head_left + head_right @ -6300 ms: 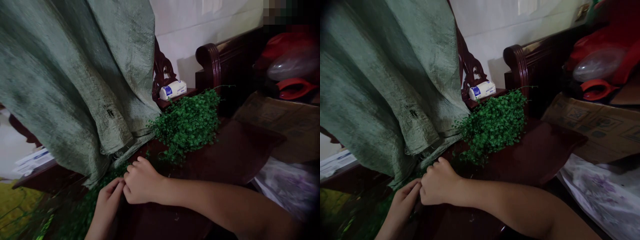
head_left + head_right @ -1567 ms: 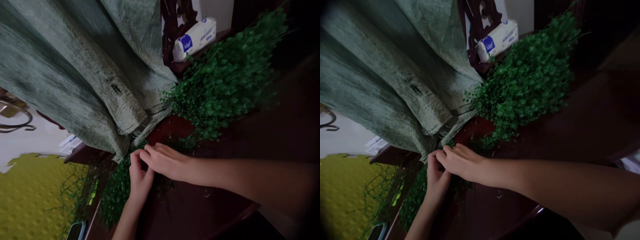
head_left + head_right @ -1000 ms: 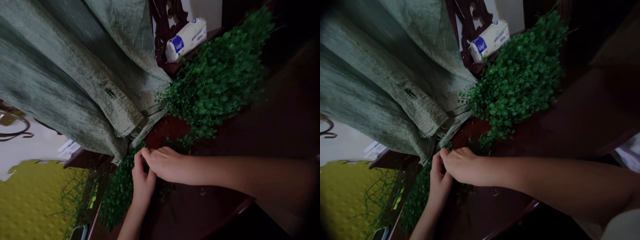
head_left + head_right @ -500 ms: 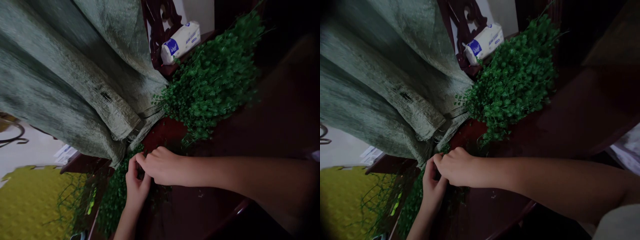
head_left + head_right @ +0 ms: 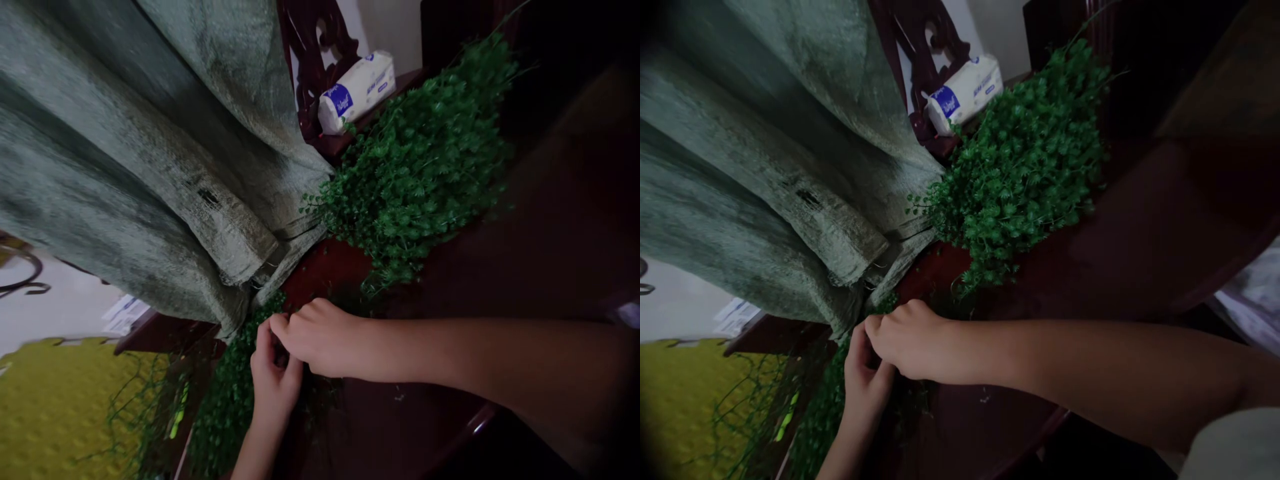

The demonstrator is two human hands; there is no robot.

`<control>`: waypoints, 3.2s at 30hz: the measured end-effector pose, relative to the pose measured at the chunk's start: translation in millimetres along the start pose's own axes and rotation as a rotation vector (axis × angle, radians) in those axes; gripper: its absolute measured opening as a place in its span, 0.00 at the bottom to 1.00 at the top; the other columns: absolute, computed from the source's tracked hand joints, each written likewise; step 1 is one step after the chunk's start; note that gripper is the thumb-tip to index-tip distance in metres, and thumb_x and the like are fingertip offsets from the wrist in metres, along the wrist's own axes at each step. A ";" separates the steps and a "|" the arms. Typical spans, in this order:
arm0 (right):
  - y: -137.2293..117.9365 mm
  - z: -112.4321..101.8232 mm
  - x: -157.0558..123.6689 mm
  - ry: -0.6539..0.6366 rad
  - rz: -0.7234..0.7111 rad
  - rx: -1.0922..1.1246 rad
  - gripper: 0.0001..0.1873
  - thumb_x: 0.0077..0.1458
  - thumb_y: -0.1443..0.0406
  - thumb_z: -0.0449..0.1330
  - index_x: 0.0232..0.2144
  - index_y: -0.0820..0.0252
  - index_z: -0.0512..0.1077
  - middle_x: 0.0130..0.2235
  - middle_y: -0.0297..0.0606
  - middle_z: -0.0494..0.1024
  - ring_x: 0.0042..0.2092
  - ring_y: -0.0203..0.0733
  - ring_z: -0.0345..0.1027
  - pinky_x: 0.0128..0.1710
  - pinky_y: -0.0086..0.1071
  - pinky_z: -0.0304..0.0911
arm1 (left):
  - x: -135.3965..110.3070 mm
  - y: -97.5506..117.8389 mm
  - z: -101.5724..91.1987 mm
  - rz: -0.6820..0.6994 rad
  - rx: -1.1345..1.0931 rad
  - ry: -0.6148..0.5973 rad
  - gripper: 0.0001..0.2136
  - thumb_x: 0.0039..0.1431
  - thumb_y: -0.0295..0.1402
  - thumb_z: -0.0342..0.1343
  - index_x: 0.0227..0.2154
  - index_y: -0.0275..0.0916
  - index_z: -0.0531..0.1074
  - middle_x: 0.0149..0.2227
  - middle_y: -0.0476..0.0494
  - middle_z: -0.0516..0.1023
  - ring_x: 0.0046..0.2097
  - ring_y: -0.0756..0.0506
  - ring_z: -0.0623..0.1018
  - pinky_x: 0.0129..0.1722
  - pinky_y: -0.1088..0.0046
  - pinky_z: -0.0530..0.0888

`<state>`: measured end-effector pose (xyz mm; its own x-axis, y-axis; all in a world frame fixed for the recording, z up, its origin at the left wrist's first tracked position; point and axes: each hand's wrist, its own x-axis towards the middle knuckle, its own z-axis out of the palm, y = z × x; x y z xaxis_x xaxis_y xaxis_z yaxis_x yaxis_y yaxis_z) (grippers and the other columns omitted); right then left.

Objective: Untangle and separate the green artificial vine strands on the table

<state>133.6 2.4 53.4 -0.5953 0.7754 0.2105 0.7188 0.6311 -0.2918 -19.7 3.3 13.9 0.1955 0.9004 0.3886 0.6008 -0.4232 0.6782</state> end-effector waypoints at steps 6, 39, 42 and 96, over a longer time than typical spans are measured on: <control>-0.5 11.3 3.5 0.057 -0.050 0.023 0.14 0.50 0.77 0.59 0.42 0.71 0.68 0.32 0.47 0.78 0.33 0.48 0.74 0.24 0.34 0.61 | 7.8 -11.8 -8.1 0.052 0.204 0.016 0.09 0.45 0.29 0.52 0.31 0.39 0.73 0.25 0.52 0.75 0.27 0.47 0.72 0.27 0.76 0.65; 21.5 10.5 12.6 0.170 0.204 0.293 0.11 0.49 0.73 0.58 0.34 0.59 0.76 0.37 0.40 0.79 0.39 0.45 0.72 0.36 0.35 0.60 | 14.9 -13.4 -1.3 -0.291 -0.418 -0.040 0.19 0.46 0.36 0.65 0.41 0.37 0.68 0.32 0.49 0.74 0.36 0.49 0.75 0.38 0.75 0.72; 26.1 13.1 13.3 0.179 0.159 0.213 0.14 0.47 0.77 0.56 0.34 0.59 0.76 0.36 0.38 0.78 0.36 0.42 0.71 0.36 0.33 0.60 | 16.2 -13.0 -2.0 -0.275 -0.445 -0.024 0.16 0.48 0.35 0.63 0.40 0.37 0.68 0.32 0.50 0.74 0.36 0.50 0.74 0.38 0.75 0.71; 21.1 18.7 14.8 0.499 -0.164 0.059 0.16 0.61 0.70 0.51 0.48 0.58 0.71 0.49 0.48 0.74 0.49 0.48 0.71 0.47 0.44 0.70 | -2.4 -5.4 -7.2 0.579 0.451 -0.242 0.01 0.53 0.28 0.59 0.28 0.37 0.73 0.27 0.44 0.77 0.30 0.43 0.75 0.31 0.66 0.70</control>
<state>133.3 26.8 32.9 -0.4449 0.5920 0.6721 0.6002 0.7540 -0.2669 -28.9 2.7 13.8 0.7079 0.5668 0.4215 0.5984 -0.7983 0.0684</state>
